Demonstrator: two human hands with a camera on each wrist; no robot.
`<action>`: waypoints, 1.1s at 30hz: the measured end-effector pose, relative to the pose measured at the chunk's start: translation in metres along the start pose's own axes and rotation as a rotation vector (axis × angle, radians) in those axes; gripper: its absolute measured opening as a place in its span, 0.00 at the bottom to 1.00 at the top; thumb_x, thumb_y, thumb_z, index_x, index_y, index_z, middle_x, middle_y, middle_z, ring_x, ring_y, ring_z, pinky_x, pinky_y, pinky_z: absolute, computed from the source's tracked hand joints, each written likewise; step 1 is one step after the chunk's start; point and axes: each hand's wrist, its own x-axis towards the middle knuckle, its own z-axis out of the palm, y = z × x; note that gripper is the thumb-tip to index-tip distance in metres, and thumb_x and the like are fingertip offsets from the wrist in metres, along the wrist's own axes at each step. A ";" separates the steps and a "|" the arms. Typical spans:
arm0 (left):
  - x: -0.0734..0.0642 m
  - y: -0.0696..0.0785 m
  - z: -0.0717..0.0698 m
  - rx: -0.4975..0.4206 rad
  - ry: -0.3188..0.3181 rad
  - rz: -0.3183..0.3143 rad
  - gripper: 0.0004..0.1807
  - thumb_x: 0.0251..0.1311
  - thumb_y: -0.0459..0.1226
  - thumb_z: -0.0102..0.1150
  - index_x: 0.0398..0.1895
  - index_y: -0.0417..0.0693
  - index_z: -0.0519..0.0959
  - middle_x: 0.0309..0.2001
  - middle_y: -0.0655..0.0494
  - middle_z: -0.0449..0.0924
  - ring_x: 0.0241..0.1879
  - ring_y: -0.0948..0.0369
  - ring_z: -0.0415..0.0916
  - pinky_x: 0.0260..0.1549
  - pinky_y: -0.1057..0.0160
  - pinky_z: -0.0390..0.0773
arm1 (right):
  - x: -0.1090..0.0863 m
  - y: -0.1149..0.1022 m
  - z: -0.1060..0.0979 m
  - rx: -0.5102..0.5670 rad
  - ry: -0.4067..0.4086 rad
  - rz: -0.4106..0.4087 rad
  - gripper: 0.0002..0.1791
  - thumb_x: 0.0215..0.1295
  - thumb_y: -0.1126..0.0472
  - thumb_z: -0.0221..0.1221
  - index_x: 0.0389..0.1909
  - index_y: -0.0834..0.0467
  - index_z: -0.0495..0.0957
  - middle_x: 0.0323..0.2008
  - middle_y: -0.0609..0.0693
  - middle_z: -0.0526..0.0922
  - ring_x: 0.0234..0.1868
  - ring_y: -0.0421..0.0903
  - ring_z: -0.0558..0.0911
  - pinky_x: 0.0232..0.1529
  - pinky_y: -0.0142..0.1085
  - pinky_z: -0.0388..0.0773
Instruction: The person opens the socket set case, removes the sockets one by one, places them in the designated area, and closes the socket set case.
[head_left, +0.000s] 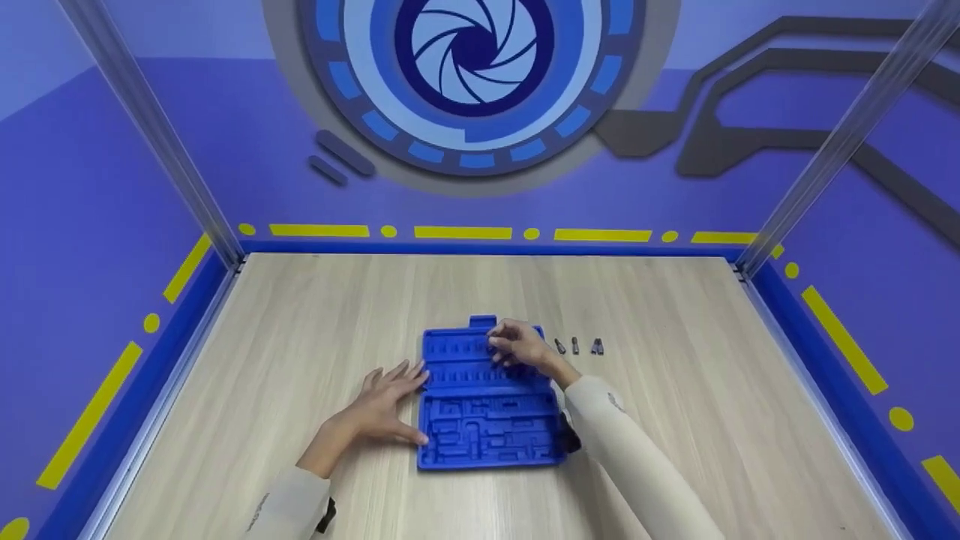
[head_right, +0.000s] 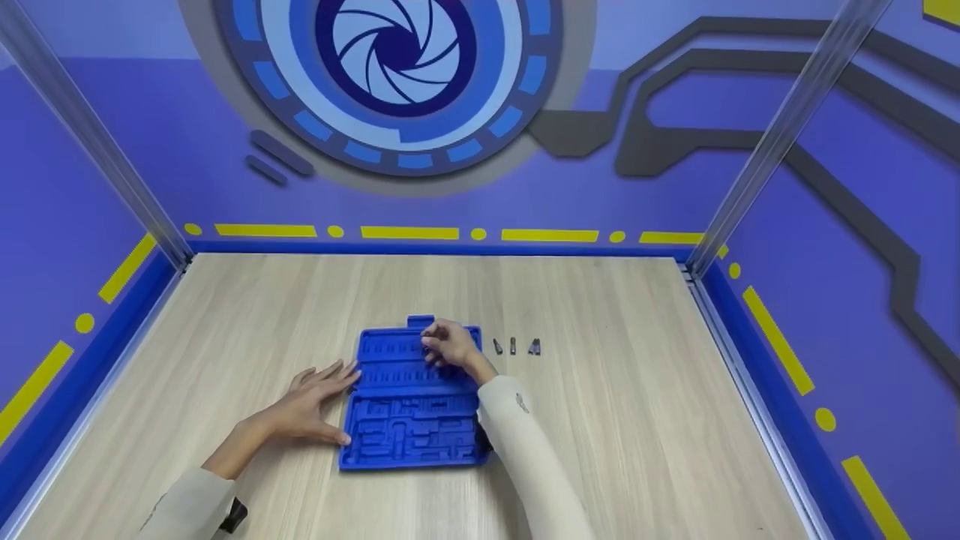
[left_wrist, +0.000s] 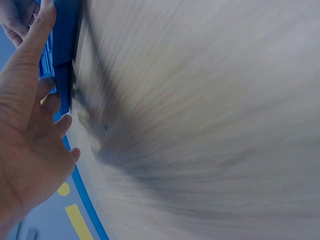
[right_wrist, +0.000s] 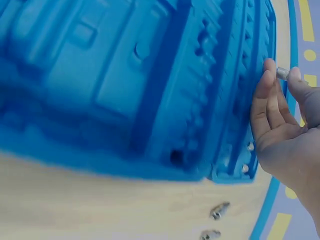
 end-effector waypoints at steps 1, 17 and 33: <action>0.000 0.000 0.000 0.000 -0.001 -0.001 0.66 0.40 0.62 0.79 0.79 0.42 0.57 0.82 0.43 0.48 0.81 0.36 0.43 0.74 0.26 0.38 | -0.002 -0.002 -0.003 -0.012 0.005 0.000 0.12 0.77 0.65 0.54 0.53 0.69 0.75 0.48 0.69 0.84 0.34 0.41 0.85 0.31 0.29 0.81; 0.001 0.000 0.001 0.001 0.007 0.008 0.65 0.40 0.61 0.80 0.79 0.41 0.58 0.82 0.43 0.49 0.81 0.36 0.44 0.73 0.25 0.39 | -0.029 -0.013 -0.063 -0.170 0.120 0.008 0.20 0.80 0.63 0.50 0.68 0.62 0.73 0.45 0.69 0.82 0.25 0.41 0.75 0.18 0.29 0.65; 0.000 0.000 0.001 0.006 0.003 0.003 0.66 0.40 0.61 0.79 0.79 0.42 0.57 0.82 0.42 0.49 0.81 0.36 0.44 0.73 0.26 0.40 | -0.058 0.002 -0.108 -0.090 0.119 0.031 0.24 0.76 0.68 0.53 0.70 0.67 0.67 0.40 0.56 0.81 0.28 0.39 0.79 0.24 0.29 0.71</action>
